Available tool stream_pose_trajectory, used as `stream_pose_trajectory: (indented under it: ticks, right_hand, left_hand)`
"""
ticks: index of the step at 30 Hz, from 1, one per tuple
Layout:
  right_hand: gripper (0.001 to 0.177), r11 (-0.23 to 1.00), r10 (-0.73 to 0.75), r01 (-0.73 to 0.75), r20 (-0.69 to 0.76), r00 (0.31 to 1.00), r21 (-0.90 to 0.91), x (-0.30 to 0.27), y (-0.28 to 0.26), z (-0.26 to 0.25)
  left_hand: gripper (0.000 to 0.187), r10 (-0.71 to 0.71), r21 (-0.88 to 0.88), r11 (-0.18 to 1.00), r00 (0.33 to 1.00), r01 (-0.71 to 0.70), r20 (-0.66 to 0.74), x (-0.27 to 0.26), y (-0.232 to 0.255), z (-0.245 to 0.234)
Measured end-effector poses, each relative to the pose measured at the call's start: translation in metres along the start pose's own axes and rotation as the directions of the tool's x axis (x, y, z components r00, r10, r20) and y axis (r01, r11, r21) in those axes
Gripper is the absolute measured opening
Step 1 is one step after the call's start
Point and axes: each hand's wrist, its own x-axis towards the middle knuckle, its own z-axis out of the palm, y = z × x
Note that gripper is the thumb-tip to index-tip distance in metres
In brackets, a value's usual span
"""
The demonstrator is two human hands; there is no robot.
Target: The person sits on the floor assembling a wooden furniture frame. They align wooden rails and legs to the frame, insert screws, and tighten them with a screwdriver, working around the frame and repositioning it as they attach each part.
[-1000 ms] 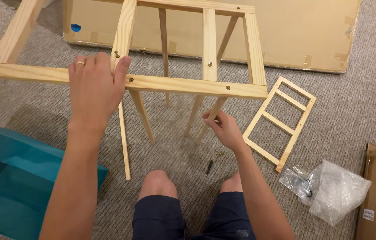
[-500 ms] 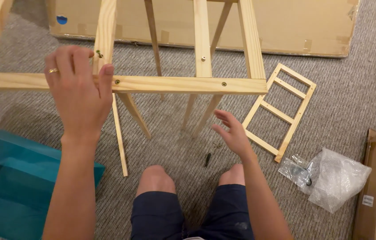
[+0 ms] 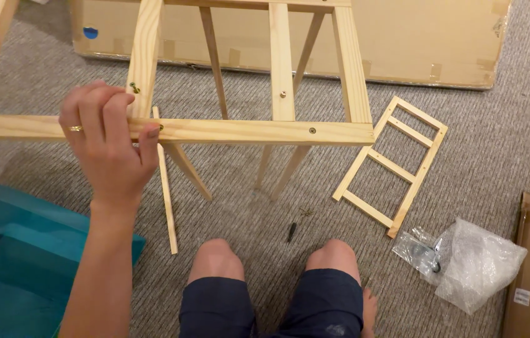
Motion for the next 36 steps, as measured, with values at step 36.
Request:
stream_pose_trajectory:
  ticks: [36]
  right_hand:
    - [0.015,-0.03,-0.86,0.902,-0.472,0.196,0.43,-0.039,-0.385,-0.455]
  left_hand:
    - [0.028,0.061,-0.753,0.041,0.751,0.656,0.658,0.01,0.119,0.149]
